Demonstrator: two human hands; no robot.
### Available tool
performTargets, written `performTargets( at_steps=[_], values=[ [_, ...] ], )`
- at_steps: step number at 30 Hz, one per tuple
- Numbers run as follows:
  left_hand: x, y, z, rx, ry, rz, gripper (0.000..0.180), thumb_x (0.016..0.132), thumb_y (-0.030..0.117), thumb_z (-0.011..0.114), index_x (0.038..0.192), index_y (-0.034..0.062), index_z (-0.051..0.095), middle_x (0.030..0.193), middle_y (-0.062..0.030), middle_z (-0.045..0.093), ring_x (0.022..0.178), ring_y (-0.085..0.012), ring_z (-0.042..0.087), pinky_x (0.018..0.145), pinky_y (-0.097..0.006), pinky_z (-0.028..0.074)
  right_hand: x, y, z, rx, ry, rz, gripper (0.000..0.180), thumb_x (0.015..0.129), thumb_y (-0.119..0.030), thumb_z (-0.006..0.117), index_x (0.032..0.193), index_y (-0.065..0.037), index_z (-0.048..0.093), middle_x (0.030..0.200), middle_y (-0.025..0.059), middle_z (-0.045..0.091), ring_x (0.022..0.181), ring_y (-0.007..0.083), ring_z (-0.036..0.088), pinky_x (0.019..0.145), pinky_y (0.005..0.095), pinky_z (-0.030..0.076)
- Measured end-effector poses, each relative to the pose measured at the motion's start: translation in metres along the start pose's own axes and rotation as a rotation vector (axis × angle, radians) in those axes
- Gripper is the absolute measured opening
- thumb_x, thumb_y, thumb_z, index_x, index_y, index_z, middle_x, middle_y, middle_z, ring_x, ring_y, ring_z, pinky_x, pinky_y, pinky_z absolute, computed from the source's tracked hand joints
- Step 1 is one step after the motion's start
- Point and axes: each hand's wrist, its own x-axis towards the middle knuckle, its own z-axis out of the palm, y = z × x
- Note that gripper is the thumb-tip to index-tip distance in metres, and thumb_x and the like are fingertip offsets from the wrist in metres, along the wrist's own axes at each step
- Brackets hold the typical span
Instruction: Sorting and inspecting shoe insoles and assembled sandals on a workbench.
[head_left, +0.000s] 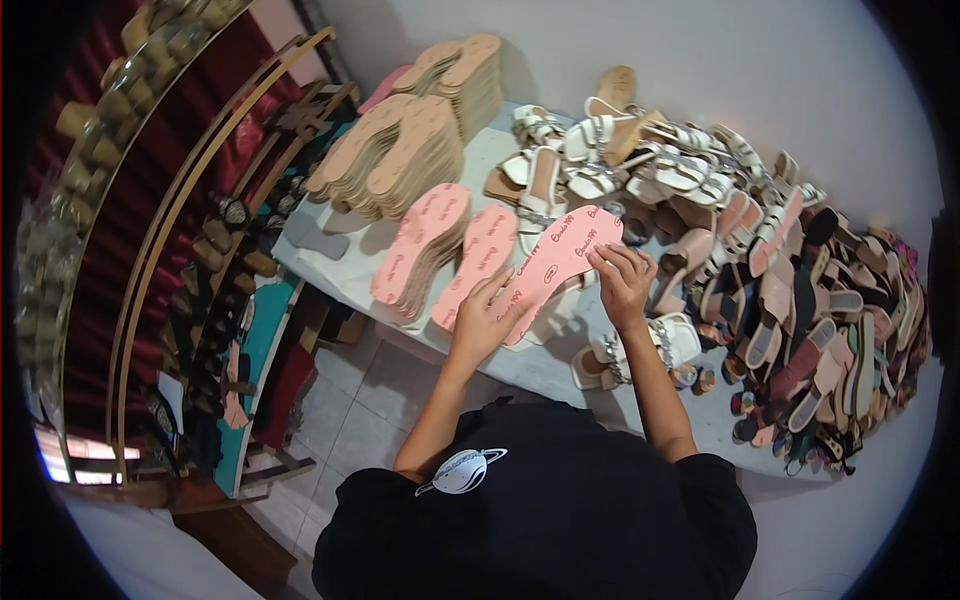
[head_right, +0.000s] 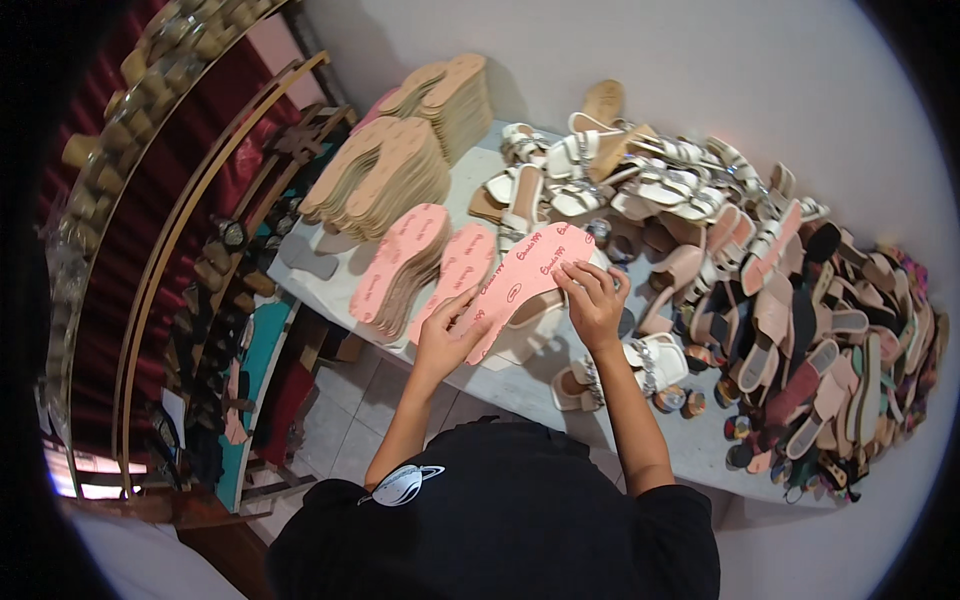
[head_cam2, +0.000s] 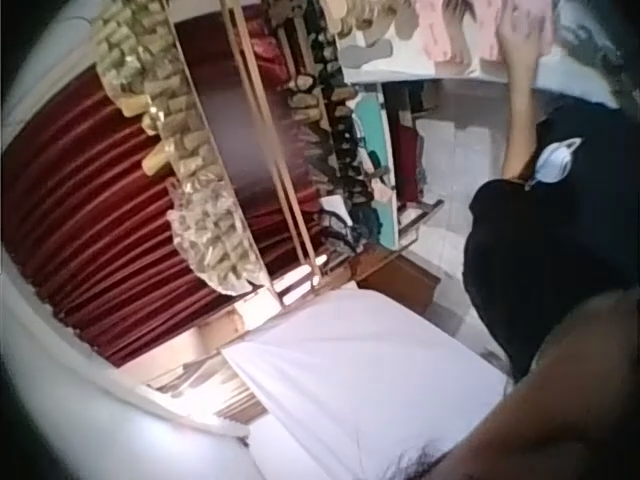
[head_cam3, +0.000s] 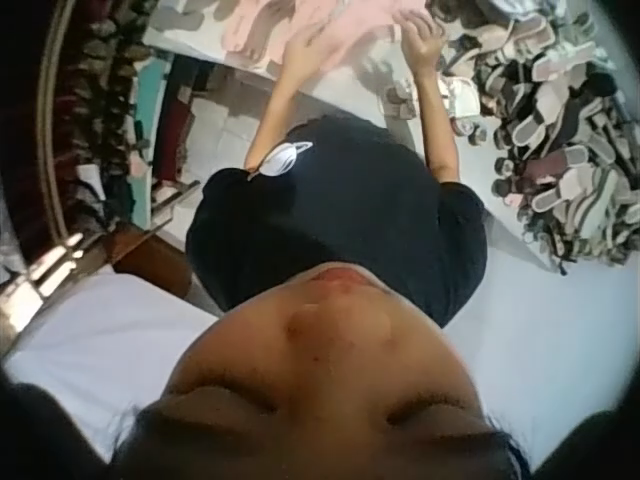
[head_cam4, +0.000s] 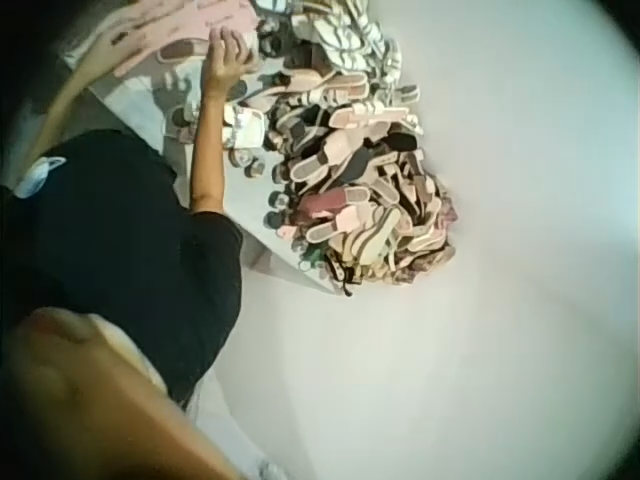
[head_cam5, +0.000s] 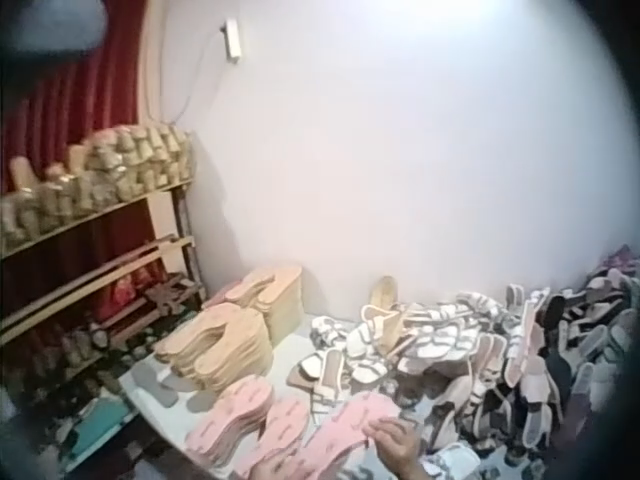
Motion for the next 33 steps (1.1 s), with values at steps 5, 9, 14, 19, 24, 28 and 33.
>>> performTargets(
  at_steps=[5, 9, 14, 19, 24, 28, 33],
  values=[
    [-0.021, -0.017, -0.059, 0.227, 0.180, 0.226, 0.089, 0.059, 0.035, 0.084, 0.131, 0.0011, 0.044, 0.124, -0.0174, 0.051, 0.111, -0.0299, 0.053, 0.092, -0.038, 0.043, 0.009, -0.040, 0.065, 0.063, 0.025, 0.002, 0.027, 0.074, -0.007, 0.068, 0.097, -0.021, 0.067, 0.103, -0.0065, 0.064, 0.099, 0.0131, 0.057, 0.088, 0.0376, 0.032],
    [-0.035, -0.048, -0.092, 0.311, 0.369, 0.186, 0.088, 0.059, 0.028, 0.085, 0.131, -0.0001, 0.043, 0.126, -0.0177, 0.051, 0.113, -0.0295, 0.052, 0.093, -0.039, 0.043, 0.027, -0.078, 0.103, 0.146, -0.004, -0.024, 0.027, 0.075, -0.008, 0.067, 0.098, -0.021, 0.067, 0.104, -0.0070, 0.063, 0.099, 0.0131, 0.057, 0.086, 0.0373, 0.033],
    [-0.031, -0.069, -0.117, 0.245, 0.526, 0.125, 0.081, 0.058, 0.021, 0.086, 0.126, -0.0010, 0.048, 0.118, -0.0152, 0.056, 0.108, -0.0256, 0.055, 0.091, -0.036, 0.044, 0.046, -0.098, 0.146, 0.216, -0.024, -0.103, 0.030, 0.074, -0.009, 0.064, 0.101, -0.021, 0.067, 0.103, -0.0066, 0.063, 0.096, 0.0137, 0.057, 0.083, 0.0368, 0.033],
    [-0.018, -0.084, -0.126, 0.207, 0.597, 0.071, 0.068, 0.059, 0.021, 0.084, 0.118, 0.0015, 0.055, 0.112, -0.0140, 0.059, 0.104, -0.0295, 0.054, 0.091, -0.039, 0.041, 0.056, -0.099, 0.174, 0.234, -0.052, -0.186, 0.034, 0.072, -0.007, 0.060, 0.103, -0.019, 0.066, 0.103, -0.0066, 0.062, 0.094, 0.0144, 0.056, 0.079, 0.0354, 0.036],
    [-0.014, -0.100, -0.127, 0.271, 0.585, 0.129, 0.049, 0.060, 0.017, 0.083, 0.104, 0.0025, 0.065, 0.110, -0.0137, 0.061, 0.102, -0.0262, 0.057, 0.089, -0.035, 0.043, 0.059, -0.091, 0.189, 0.281, -0.130, -0.255, 0.034, 0.072, -0.007, 0.060, 0.104, -0.018, 0.066, 0.103, -0.0052, 0.063, 0.093, 0.0152, 0.056, 0.080, 0.0351, 0.037],
    [-0.012, -0.100, -0.121, 0.221, 0.571, 0.117, 0.046, 0.060, 0.013, 0.083, 0.102, 0.0025, 0.067, 0.111, -0.0144, 0.060, 0.104, -0.0269, 0.057, 0.090, -0.035, 0.043, 0.058, -0.085, 0.193, 0.301, -0.170, -0.272, 0.035, 0.072, -0.008, 0.060, 0.105, -0.016, 0.066, 0.103, -0.0040, 0.063, 0.094, 0.0163, 0.057, 0.081, 0.0337, 0.039],
    [-0.010, -0.105, -0.118, 0.189, 0.581, 0.089, 0.047, 0.060, 0.014, 0.082, 0.104, 0.0054, 0.067, 0.114, -0.0149, 0.059, 0.104, -0.0282, 0.056, 0.090, -0.037, 0.043, 0.056, -0.082, 0.195, 0.317, -0.199, -0.275, 0.034, 0.073, -0.009, 0.059, 0.106, -0.016, 0.066, 0.106, -0.0034, 0.063, 0.095, 0.0162, 0.057, 0.082, 0.0330, 0.040]
  ],
)
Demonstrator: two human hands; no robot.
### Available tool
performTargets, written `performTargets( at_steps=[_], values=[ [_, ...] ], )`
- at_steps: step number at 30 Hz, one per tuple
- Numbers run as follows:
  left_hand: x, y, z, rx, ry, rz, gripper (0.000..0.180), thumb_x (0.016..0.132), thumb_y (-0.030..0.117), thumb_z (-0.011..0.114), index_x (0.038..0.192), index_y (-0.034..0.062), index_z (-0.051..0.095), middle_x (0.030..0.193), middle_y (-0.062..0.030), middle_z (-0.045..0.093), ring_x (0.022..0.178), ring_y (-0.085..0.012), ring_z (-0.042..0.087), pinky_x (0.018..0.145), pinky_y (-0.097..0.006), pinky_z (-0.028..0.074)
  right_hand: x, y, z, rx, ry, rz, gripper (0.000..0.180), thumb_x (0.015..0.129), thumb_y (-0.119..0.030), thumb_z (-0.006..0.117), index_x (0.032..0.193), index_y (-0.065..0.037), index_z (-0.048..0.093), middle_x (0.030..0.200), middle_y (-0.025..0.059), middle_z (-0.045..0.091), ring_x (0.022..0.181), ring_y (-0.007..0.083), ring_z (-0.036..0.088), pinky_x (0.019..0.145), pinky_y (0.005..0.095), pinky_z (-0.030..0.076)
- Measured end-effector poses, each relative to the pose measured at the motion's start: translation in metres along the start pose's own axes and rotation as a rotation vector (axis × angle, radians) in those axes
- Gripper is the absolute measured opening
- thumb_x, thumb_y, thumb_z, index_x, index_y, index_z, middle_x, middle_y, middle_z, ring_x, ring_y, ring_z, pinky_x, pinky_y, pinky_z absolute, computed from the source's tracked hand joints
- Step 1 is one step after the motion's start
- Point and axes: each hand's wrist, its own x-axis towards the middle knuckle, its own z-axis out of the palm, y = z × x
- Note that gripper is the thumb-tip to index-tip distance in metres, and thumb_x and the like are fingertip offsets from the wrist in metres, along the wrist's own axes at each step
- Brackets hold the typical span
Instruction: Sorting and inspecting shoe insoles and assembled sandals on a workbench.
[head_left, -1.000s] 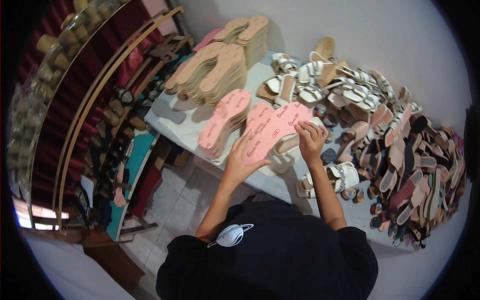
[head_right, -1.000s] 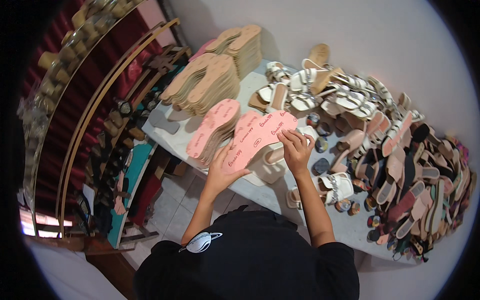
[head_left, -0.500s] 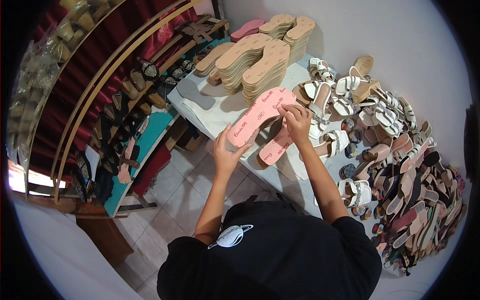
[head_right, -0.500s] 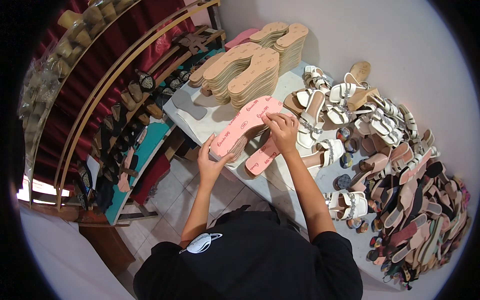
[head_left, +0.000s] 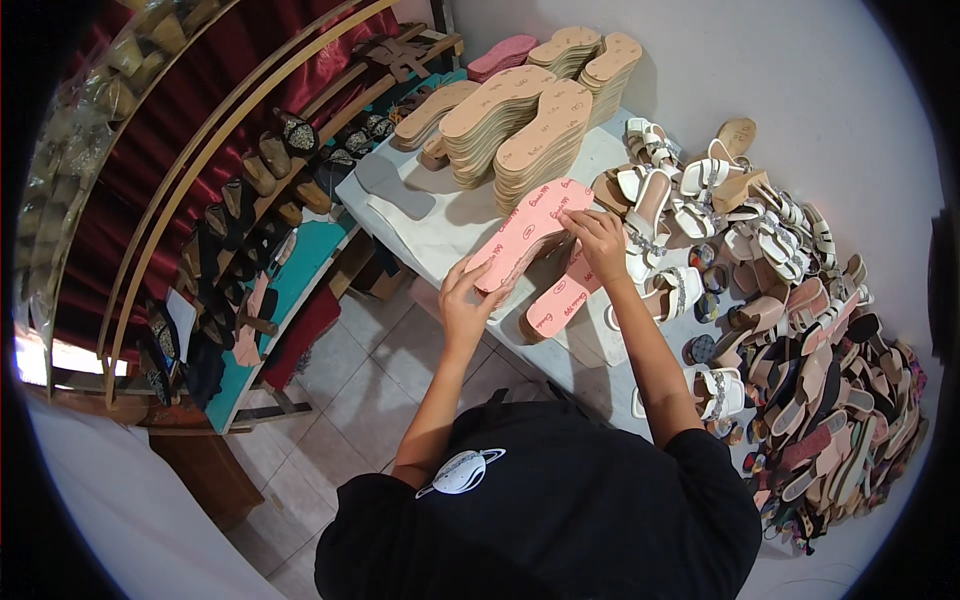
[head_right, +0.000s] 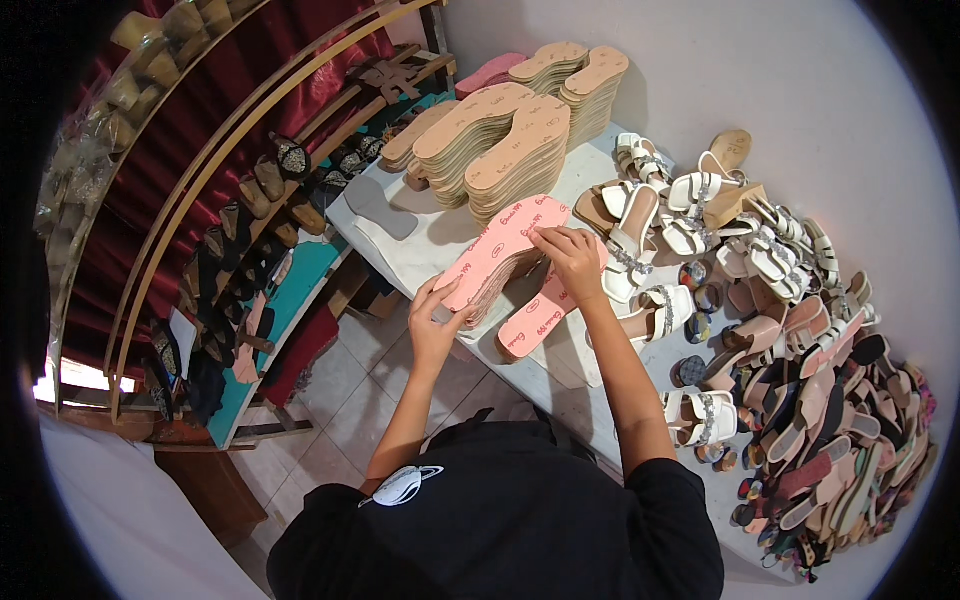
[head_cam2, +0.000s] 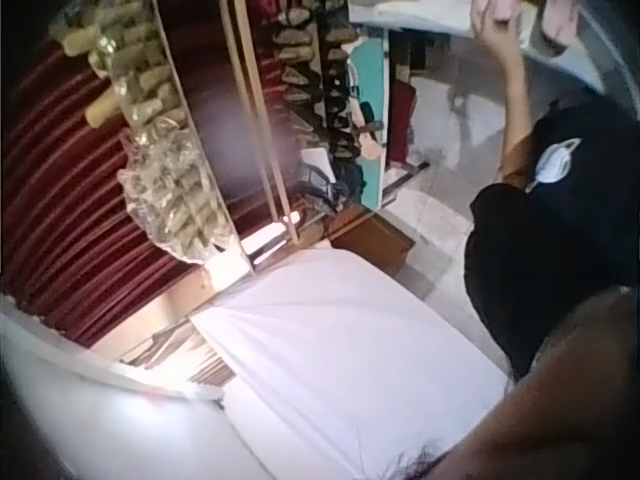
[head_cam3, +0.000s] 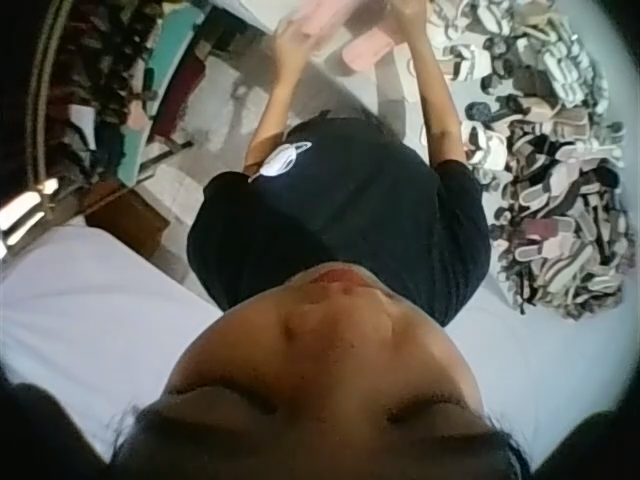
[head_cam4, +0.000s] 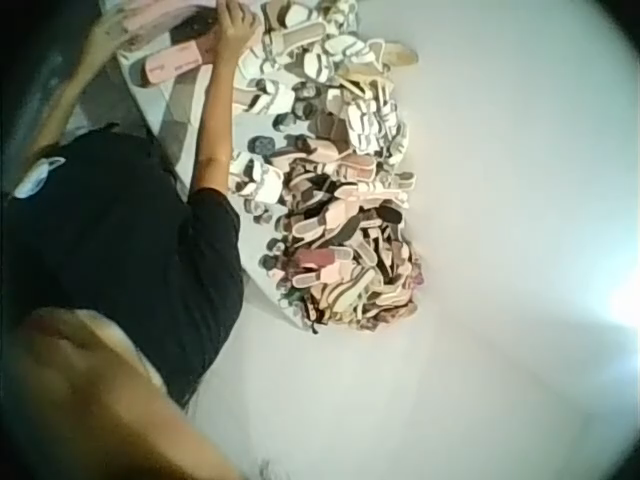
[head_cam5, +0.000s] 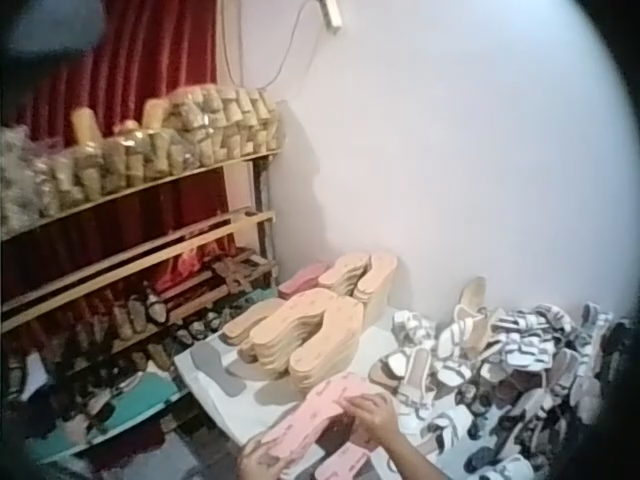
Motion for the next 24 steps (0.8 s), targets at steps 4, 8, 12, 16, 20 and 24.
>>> performTargets(
  at_steps=[4, 8, 12, 16, 20, 24],
  values=[
    [0.0000, -0.0004, 0.0004, 0.050, -0.001, 0.001, 0.049, 0.059, 0.017, 0.083, 0.105, 0.0071, 0.068, 0.114, -0.0145, 0.059, 0.104, -0.0295, 0.056, 0.090, -0.038, 0.043, -0.0023, 0.0011, 0.0001, 0.003, -0.028, 0.013, 0.034, 0.074, -0.009, 0.057, 0.106, -0.016, 0.066, 0.107, -0.0031, 0.063, 0.096, 0.0161, 0.057, 0.082, 0.0326, 0.040],
    [0.0001, 0.0030, -0.0027, 0.140, -0.024, 0.068, 0.049, 0.060, 0.018, 0.083, 0.105, 0.0075, 0.067, 0.114, -0.0144, 0.058, 0.105, -0.0295, 0.056, 0.089, -0.038, 0.044, -0.0033, -0.0005, -0.0024, 0.000, -0.042, 0.031, 0.034, 0.075, -0.010, 0.056, 0.107, -0.016, 0.066, 0.107, -0.0029, 0.063, 0.097, 0.0161, 0.057, 0.082, 0.0327, 0.040],
    [-0.0026, 0.0003, -0.0008, 0.085, -0.031, 0.051, 0.049, 0.062, 0.017, 0.082, 0.108, 0.0078, 0.066, 0.117, -0.0151, 0.056, 0.106, -0.0300, 0.056, 0.087, -0.038, 0.045, -0.0036, -0.0007, -0.0023, -0.006, -0.049, 0.037, 0.036, 0.074, -0.009, 0.057, 0.108, -0.017, 0.065, 0.108, -0.0026, 0.063, 0.097, 0.0164, 0.057, 0.082, 0.0331, 0.039],
    [-0.0035, 0.0006, -0.0006, 0.018, -0.065, -0.013, 0.047, 0.066, 0.007, 0.077, 0.112, 0.0058, 0.064, 0.123, -0.0166, 0.052, 0.110, -0.0278, 0.053, 0.094, -0.036, 0.041, -0.0011, -0.0034, -0.0032, -0.028, -0.037, 0.052, 0.036, 0.073, -0.009, 0.057, 0.108, -0.017, 0.065, 0.109, -0.0027, 0.063, 0.097, 0.0167, 0.057, 0.082, 0.0337, 0.039],
    [-0.0027, 0.0020, -0.0009, 0.031, -0.053, 0.008, 0.049, 0.065, 0.006, 0.077, 0.112, 0.0055, 0.064, 0.122, -0.0164, 0.052, 0.110, -0.0278, 0.053, 0.094, -0.036, 0.041, -0.0008, -0.0021, -0.0004, -0.016, -0.039, 0.060, 0.036, 0.073, -0.008, 0.057, 0.107, -0.017, 0.065, 0.108, -0.0032, 0.063, 0.098, 0.0165, 0.057, 0.082, 0.0341, 0.039],
    [-0.0018, 0.0021, -0.0019, 0.016, -0.072, -0.006, 0.048, 0.064, 0.005, 0.077, 0.111, 0.0054, 0.064, 0.121, -0.0162, 0.053, 0.112, -0.0278, 0.053, 0.094, -0.036, 0.041, -0.0021, -0.0001, 0.0012, -0.024, -0.041, 0.056, 0.036, 0.073, -0.007, 0.058, 0.106, -0.017, 0.066, 0.107, -0.0039, 0.063, 0.097, 0.0163, 0.058, 0.082, 0.0339, 0.039]
  ],
)
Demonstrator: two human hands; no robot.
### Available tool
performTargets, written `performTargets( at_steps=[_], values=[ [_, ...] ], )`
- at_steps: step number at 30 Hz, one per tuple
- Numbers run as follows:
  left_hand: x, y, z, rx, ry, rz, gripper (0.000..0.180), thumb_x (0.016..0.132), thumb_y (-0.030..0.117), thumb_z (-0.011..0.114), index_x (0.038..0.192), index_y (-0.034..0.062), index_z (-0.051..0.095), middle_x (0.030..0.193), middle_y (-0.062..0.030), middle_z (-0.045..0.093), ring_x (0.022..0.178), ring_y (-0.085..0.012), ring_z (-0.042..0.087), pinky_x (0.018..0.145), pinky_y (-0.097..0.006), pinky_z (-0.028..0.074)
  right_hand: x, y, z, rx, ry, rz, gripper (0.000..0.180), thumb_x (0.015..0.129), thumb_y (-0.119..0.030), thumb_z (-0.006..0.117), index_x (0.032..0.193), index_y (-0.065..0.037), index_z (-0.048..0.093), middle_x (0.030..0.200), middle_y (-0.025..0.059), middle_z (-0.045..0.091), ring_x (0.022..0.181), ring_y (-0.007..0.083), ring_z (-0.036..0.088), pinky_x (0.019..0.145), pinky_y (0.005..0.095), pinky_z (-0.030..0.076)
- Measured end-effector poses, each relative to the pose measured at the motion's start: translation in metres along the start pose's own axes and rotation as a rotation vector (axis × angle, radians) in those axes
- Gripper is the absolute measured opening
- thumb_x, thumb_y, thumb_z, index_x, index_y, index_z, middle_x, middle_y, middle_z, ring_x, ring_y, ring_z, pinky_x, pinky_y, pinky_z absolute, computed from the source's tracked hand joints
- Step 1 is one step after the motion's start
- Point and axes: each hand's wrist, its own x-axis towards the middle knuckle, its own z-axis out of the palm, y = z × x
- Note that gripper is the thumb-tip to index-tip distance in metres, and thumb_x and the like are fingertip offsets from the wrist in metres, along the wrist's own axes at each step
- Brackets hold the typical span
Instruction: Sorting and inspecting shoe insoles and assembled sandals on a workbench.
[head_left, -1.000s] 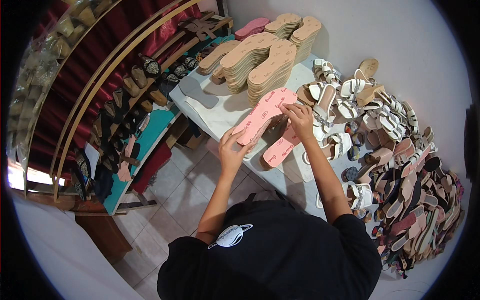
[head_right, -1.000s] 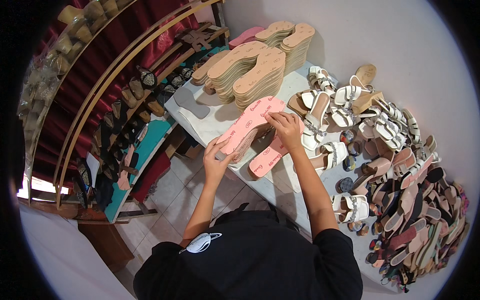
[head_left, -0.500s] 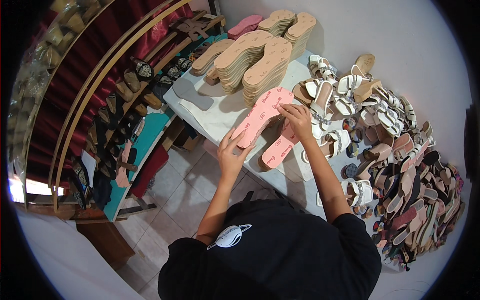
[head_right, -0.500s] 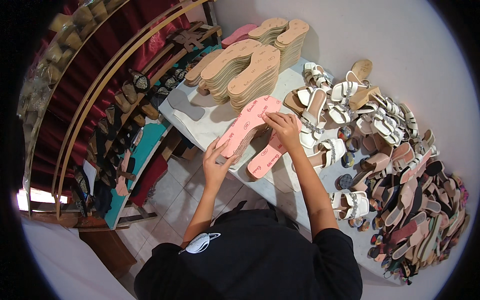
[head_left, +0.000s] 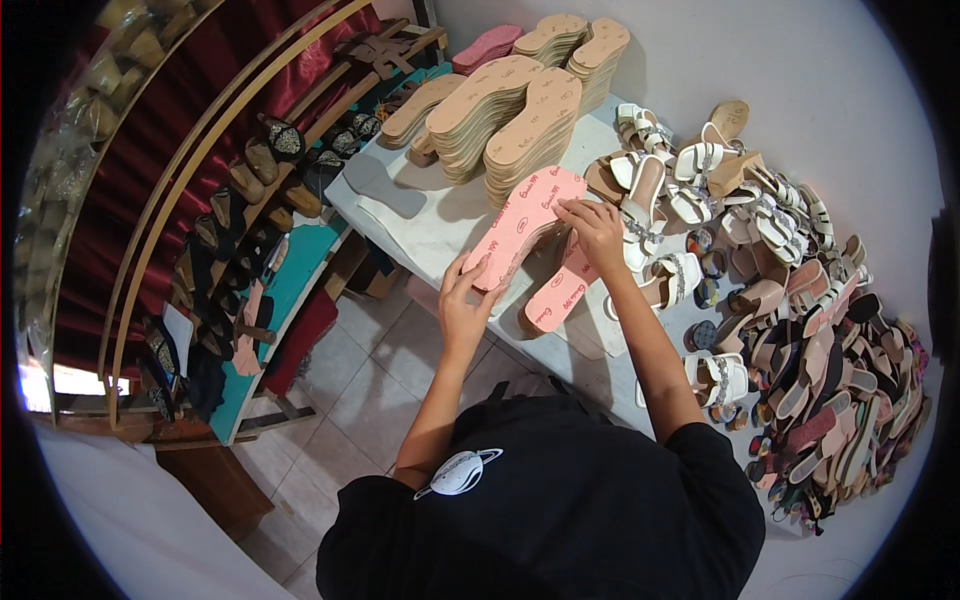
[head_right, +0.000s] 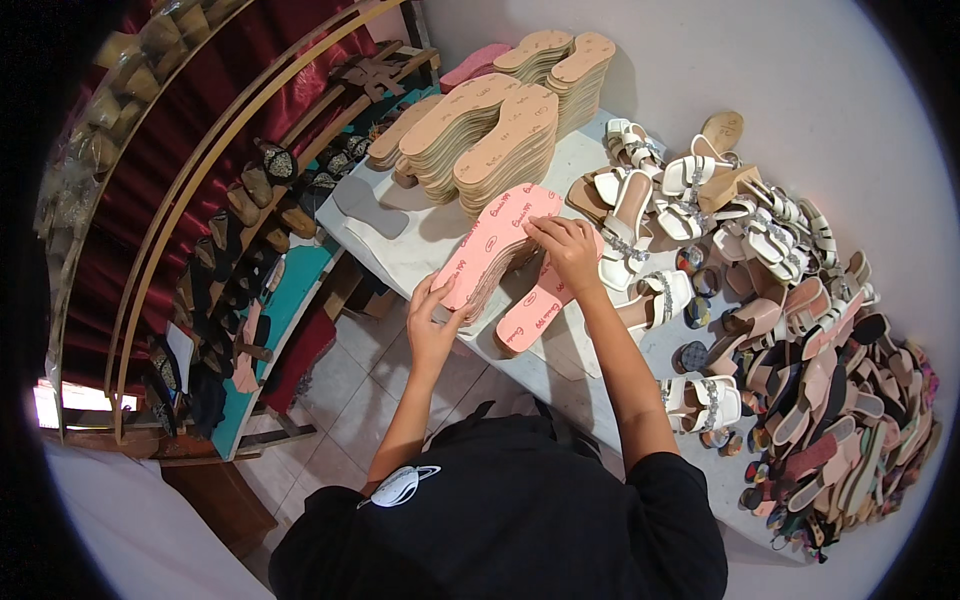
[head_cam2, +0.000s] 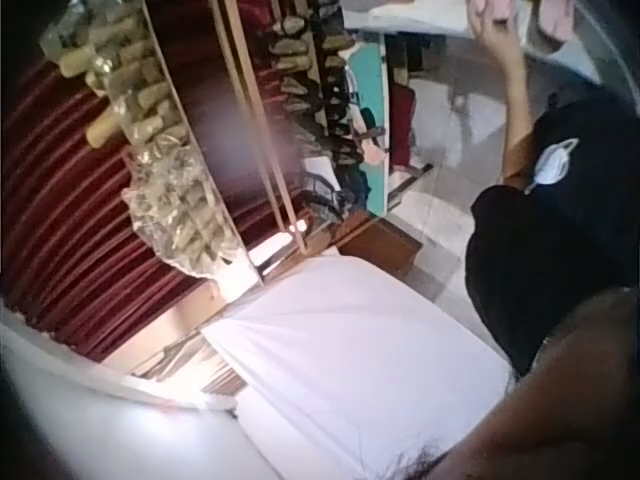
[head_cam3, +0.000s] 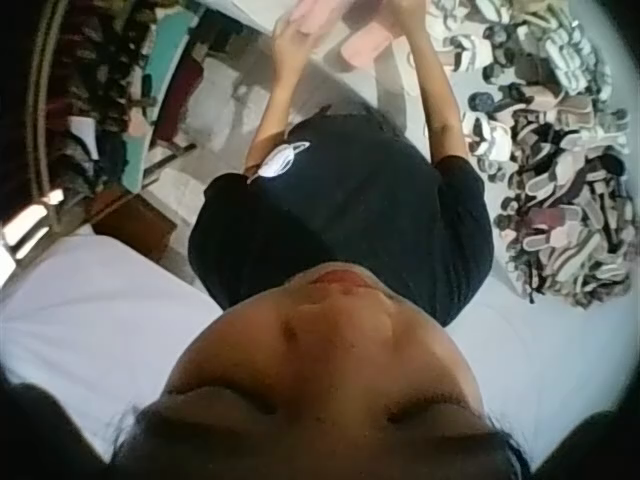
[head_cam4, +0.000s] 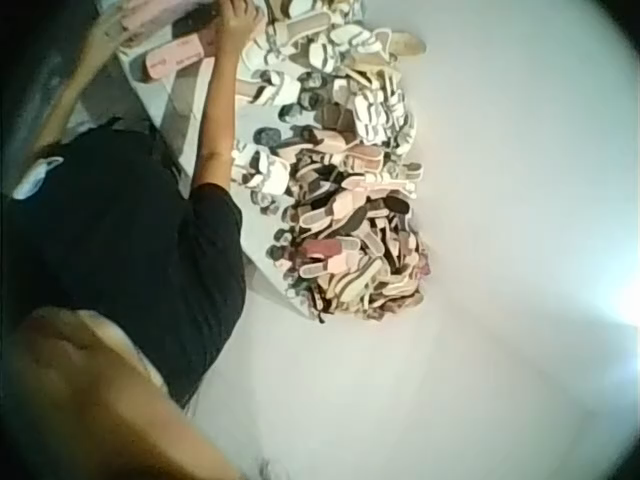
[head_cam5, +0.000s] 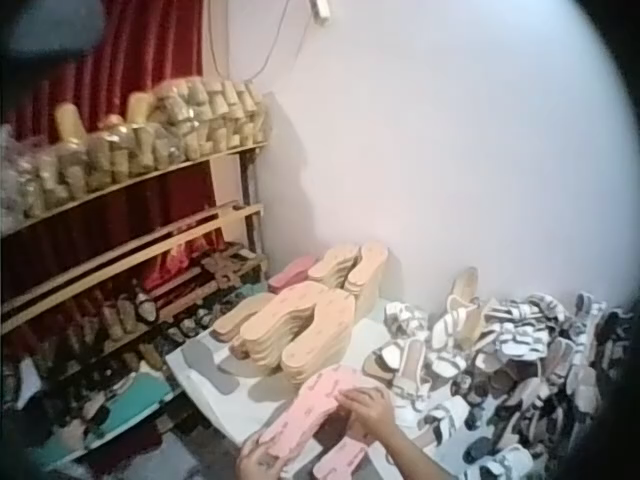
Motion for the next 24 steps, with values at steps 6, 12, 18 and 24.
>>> performTargets(
  at_steps=[6, 12, 18, 24],
  values=[
    [0.001, 0.000, 0.000, -0.003, -0.018, -0.017, 0.048, 0.063, 0.004, 0.077, 0.109, 0.0054, 0.064, 0.121, -0.0159, 0.053, 0.112, -0.0277, 0.052, 0.095, -0.036, 0.041, -0.002, 0.000, -0.001, -0.017, -0.005, 0.001, 0.035, 0.073, -0.007, 0.058, 0.105, -0.017, 0.066, 0.107, -0.0043, 0.064, 0.096, 0.0160, 0.058, 0.081, 0.0336, 0.040],
    [0.000, 0.001, 0.001, 0.007, -0.014, -0.020, 0.048, 0.064, 0.005, 0.077, 0.110, 0.0061, 0.064, 0.121, -0.0158, 0.052, 0.112, -0.0283, 0.052, 0.095, -0.036, 0.041, -0.003, 0.001, -0.002, -0.019, 0.013, 0.000, 0.033, 0.073, -0.009, 0.058, 0.104, -0.017, 0.066, 0.106, -0.0049, 0.064, 0.095, 0.0150, 0.058, 0.081, 0.0334, 0.040],
    [0.002, 0.003, -0.002, 0.025, -0.037, -0.038, 0.048, 0.064, 0.008, 0.078, 0.111, 0.0066, 0.064, 0.122, -0.0159, 0.051, 0.110, -0.0286, 0.053, 0.093, -0.036, 0.042, -0.003, 0.000, -0.001, -0.024, 0.014, 0.000, 0.033, 0.073, -0.008, 0.058, 0.104, -0.017, 0.066, 0.106, -0.0047, 0.064, 0.095, 0.0150, 0.058, 0.080, 0.0332, 0.041],
    [-0.001, 0.015, -0.007, 0.206, -0.090, -0.062, 0.053, 0.064, 0.022, 0.080, 0.114, 0.0126, 0.063, 0.126, -0.0149, 0.049, 0.118, -0.0312, 0.046, 0.098, -0.042, 0.035, -0.006, -0.004, -0.004, 0.029, 0.006, 0.027, 0.036, 0.073, -0.004, 0.060, 0.107, -0.015, 0.064, 0.107, -0.0022, 0.063, 0.097, 0.0175, 0.057, 0.083, 0.0356, 0.041]
  ],
)
